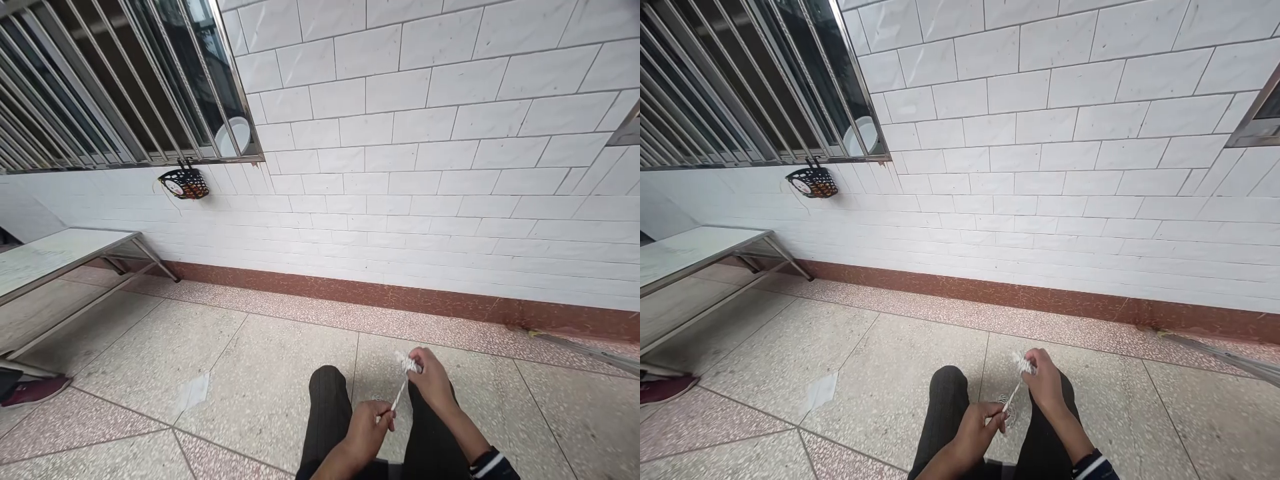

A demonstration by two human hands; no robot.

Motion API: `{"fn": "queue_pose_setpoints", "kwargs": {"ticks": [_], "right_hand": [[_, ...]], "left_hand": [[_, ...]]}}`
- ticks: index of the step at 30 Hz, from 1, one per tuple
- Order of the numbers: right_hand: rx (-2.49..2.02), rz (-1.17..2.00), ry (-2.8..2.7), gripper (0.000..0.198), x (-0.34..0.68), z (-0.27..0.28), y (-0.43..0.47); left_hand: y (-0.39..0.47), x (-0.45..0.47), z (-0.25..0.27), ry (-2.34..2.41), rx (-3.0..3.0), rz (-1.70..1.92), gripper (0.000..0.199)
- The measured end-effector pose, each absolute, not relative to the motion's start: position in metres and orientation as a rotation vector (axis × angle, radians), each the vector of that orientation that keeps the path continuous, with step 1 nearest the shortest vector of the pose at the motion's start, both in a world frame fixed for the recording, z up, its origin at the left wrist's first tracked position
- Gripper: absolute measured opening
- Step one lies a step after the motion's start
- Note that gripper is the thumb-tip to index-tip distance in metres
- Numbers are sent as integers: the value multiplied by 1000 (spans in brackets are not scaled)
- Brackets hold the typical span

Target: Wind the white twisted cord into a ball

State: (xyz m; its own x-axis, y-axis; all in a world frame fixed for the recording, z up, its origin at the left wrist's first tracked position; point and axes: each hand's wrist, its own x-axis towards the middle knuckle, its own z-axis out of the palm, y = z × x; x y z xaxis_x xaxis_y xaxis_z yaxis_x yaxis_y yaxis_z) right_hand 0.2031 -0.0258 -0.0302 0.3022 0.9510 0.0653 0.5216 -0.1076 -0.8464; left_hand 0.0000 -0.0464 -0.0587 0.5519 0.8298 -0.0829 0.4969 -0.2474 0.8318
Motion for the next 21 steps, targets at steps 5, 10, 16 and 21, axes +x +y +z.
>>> {"fn": "queue_pose_setpoints", "kwargs": {"ticks": [5,10,16,21], "right_hand": [[-1607,1197,-1462,26,176,-72,-69],[-1274,1819,-961,30,167,-54,-90],[-1233,1581,-529,28,187,-29,-79],[-1382,1320,-640,21,180,-25,-62]], "left_hand": [[-23,-16,-53,1036,2378,496,24],[-14,-6,-54,866,2212,434,31],[-31,5,-69,957,1895,418,35],[-41,4,-75,950,1640,506,38]]}}
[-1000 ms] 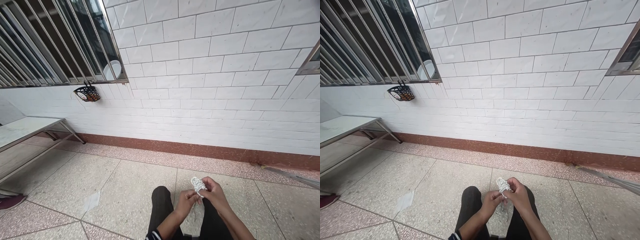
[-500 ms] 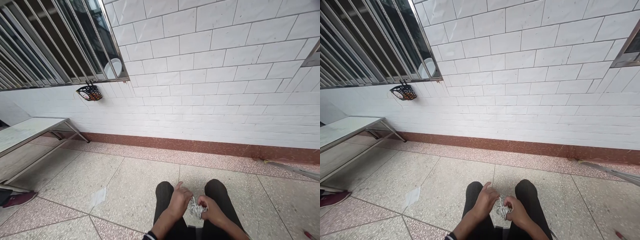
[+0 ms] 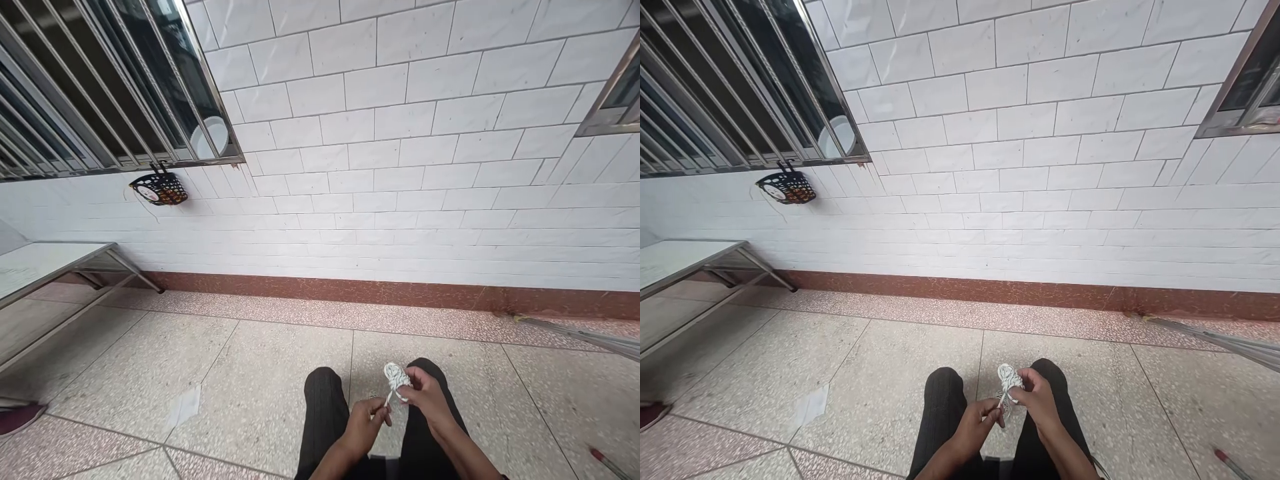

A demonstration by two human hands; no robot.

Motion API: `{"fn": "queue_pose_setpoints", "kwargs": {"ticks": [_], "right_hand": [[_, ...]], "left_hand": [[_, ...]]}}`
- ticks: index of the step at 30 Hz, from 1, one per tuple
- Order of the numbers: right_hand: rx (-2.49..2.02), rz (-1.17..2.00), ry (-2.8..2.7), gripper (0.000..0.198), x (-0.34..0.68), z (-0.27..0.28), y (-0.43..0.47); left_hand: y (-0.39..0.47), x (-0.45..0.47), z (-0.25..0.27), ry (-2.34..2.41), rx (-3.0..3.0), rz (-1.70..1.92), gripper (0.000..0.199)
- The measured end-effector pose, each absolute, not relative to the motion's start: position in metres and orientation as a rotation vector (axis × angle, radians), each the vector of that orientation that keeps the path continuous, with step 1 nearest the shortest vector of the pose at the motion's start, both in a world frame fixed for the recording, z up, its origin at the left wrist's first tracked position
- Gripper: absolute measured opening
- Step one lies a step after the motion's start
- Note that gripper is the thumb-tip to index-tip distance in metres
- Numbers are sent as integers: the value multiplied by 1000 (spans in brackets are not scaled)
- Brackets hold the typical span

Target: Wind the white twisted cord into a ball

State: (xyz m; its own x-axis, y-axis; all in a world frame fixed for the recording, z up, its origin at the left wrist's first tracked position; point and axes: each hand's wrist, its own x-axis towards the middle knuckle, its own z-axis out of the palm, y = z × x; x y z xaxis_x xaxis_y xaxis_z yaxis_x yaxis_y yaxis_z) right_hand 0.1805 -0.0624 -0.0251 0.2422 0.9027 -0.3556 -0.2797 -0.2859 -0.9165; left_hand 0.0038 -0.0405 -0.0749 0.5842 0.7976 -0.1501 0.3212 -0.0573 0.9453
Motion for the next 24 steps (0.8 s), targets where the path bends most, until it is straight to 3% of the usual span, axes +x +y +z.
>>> {"fn": "queue_pose_setpoints", "kwargs": {"ticks": [10,20,24], "right_hand": [[-1205,1348,-837,17,160,32,-63],[-1393,1125,-748,21,189,-14,-53],[-1446,1078,-799,17,185,-13,-55]], "left_hand": [[-7,12,-60,984,1443,549,35],[-38,24,-57,948,1435,509,26],[-39,18,-49,936,1431,438,33]]}}
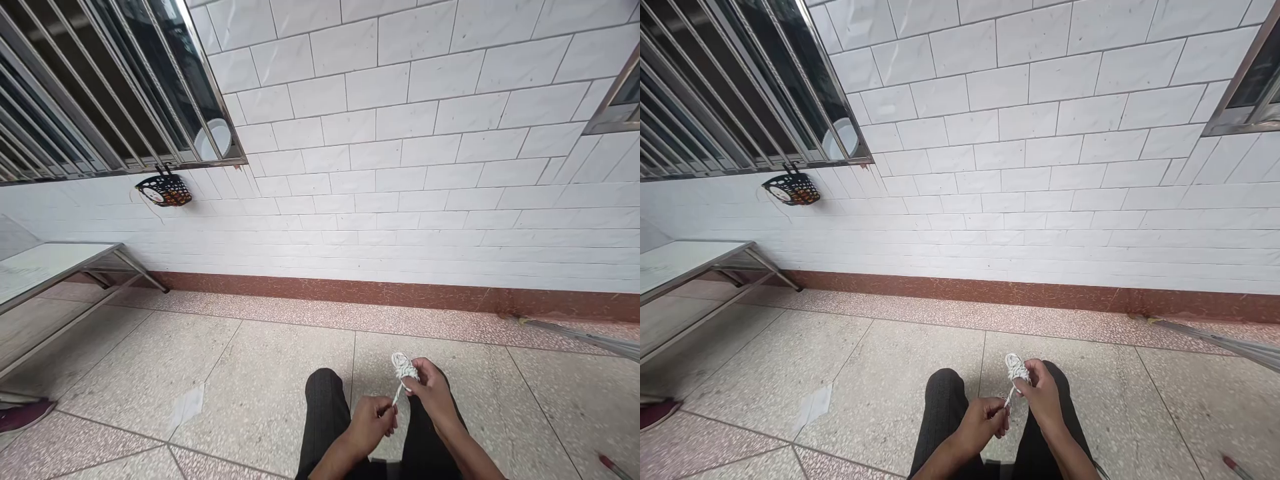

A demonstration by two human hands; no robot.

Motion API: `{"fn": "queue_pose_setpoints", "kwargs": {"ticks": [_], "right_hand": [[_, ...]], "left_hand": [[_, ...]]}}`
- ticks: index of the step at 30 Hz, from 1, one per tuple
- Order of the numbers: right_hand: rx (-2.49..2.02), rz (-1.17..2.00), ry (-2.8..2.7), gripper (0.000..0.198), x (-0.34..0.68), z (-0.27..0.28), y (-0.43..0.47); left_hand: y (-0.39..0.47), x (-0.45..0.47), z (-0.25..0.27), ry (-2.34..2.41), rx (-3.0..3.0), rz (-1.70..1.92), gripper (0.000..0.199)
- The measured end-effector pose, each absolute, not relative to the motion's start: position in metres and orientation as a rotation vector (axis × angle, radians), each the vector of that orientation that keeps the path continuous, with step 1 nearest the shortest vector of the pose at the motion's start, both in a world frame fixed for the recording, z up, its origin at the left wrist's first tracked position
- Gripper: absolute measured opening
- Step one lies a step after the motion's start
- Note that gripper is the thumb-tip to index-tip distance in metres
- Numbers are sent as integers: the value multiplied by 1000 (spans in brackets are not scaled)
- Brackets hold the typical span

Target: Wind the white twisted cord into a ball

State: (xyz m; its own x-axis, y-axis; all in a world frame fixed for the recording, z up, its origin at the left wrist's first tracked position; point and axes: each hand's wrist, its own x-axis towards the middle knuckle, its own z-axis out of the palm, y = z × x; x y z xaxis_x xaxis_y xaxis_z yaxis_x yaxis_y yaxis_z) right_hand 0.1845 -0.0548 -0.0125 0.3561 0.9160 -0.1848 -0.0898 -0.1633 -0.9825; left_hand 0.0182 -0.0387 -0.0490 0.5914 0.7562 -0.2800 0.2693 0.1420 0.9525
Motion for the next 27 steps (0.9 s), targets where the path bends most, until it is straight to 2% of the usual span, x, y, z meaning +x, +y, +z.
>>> {"fn": "queue_pose_setpoints", "kwargs": {"ticks": [8,16,20,24,27], "right_hand": [[-1328,1054,-904,20,178,25,-58],[-1270,893,-821,30,195,61,-41],[-1456,711,-914,45,213,38,-26],[-1764,480,-1085,28,244,-10,-16],[-1893,443,-1156,23,252,-42,-20]], "left_hand": [[-15,14,-49,923,1434,571,49],[3,2,-83,1059,1608,443,40],[6,-6,-63,1052,1882,383,32],[3,-17,-25,925,2204,342,29],[1,-22,-4,897,2303,325,33]]}}
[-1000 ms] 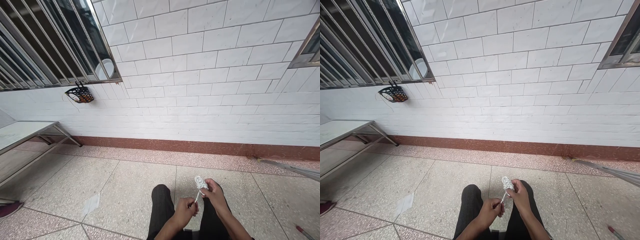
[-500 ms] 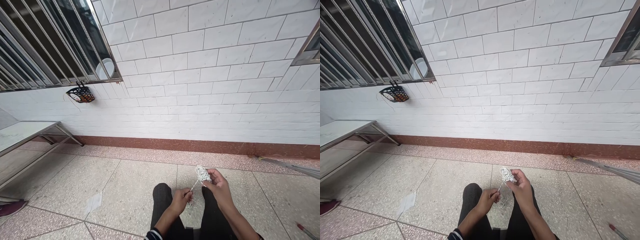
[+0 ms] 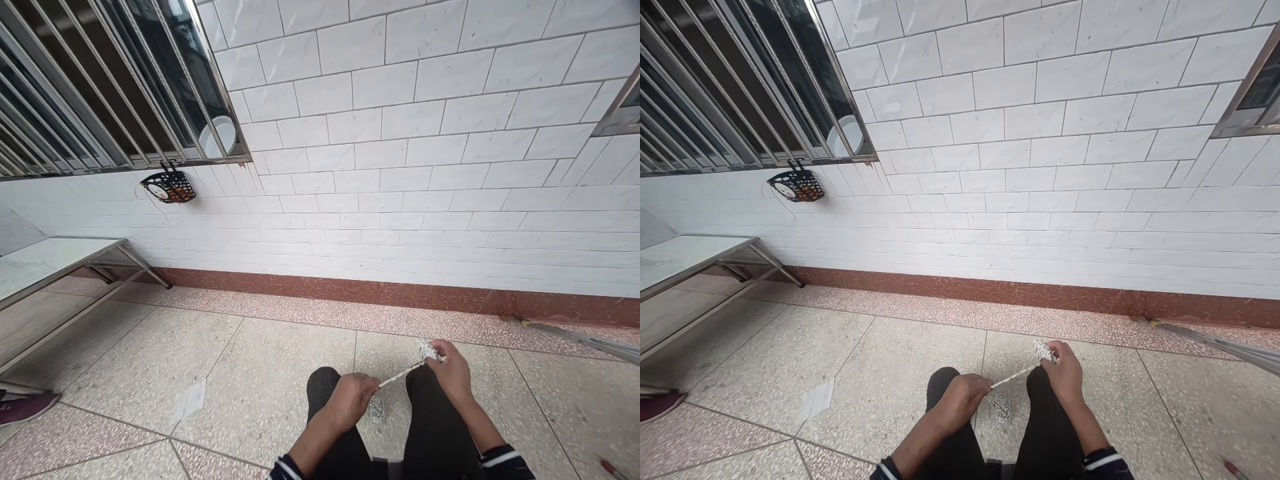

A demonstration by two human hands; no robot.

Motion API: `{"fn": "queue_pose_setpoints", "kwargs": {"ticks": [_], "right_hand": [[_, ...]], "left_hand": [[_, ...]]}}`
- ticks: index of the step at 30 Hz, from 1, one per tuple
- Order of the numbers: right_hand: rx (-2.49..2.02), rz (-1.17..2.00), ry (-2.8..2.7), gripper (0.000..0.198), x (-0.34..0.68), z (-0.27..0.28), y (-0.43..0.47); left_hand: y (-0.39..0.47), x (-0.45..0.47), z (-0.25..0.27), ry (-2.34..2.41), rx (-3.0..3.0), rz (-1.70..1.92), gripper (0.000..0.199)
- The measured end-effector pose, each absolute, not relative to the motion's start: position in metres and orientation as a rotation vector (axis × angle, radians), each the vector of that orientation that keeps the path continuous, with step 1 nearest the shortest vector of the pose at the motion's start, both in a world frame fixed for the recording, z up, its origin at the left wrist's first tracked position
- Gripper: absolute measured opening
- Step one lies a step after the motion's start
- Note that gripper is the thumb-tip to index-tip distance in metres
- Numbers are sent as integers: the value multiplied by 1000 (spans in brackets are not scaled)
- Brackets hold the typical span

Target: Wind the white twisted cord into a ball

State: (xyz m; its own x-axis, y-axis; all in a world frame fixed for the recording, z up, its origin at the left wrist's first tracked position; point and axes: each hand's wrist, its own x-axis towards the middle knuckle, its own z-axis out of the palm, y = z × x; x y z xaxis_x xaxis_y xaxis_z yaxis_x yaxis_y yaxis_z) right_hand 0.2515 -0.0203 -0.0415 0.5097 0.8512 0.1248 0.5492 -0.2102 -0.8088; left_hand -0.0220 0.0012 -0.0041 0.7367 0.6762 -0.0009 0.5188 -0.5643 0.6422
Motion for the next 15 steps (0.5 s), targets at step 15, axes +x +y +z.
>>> {"fn": "queue_pose_setpoints", "kwargs": {"ticks": [15], "right_hand": [[-1212,1372,-801,23,183,4,-66]], "left_hand": [[14,10,-37,921,1880,406,28]]}}
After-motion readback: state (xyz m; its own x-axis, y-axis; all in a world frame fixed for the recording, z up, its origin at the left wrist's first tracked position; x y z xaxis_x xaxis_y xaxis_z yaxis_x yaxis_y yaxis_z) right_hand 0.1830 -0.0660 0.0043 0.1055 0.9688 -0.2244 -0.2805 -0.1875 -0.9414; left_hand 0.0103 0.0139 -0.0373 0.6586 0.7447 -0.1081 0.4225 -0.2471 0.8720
